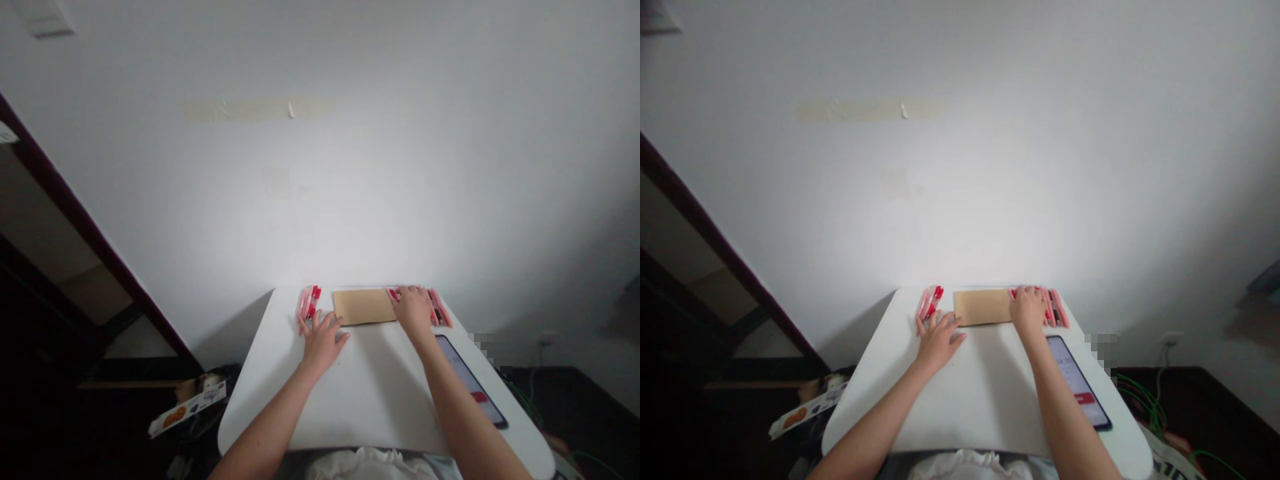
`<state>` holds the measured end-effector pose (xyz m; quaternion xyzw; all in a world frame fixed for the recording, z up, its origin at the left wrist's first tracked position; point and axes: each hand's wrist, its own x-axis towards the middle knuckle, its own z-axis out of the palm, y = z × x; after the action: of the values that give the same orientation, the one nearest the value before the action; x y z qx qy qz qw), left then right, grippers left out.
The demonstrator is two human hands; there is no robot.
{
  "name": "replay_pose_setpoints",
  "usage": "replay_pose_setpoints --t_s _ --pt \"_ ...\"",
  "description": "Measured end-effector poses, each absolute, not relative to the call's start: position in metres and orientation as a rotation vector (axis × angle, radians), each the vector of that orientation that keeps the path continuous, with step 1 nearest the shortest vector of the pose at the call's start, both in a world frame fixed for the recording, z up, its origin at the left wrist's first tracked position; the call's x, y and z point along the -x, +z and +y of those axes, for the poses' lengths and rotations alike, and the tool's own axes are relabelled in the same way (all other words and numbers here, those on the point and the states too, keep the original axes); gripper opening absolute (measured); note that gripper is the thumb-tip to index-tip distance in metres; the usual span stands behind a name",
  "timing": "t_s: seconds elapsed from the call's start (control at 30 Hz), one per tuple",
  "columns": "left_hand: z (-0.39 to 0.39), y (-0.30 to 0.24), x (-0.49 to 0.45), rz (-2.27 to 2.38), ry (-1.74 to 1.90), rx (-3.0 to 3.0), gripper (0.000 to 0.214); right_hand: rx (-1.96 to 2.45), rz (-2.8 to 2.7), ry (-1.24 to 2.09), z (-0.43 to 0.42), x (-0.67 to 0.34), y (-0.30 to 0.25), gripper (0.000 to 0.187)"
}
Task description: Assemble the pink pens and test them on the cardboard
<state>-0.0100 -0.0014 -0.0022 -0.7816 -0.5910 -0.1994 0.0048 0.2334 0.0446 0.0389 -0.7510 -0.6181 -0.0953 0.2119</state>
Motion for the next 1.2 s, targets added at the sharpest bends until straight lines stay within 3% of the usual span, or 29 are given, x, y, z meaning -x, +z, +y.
replay_pose_setpoints --t_s 0.27,1.2 --pt "0.004 -0.006 0.009 -1.894 -0.611 2.358 0.042 1.762 -1.978 -0.082 0.040 -0.202 0.013 0.020" --pt "0.014 -0.010 0.010 -2.000 -0.553 2.283 0.048 1.707 -2.037 -0.033 0.037 -0.193 -0.023 0.039"
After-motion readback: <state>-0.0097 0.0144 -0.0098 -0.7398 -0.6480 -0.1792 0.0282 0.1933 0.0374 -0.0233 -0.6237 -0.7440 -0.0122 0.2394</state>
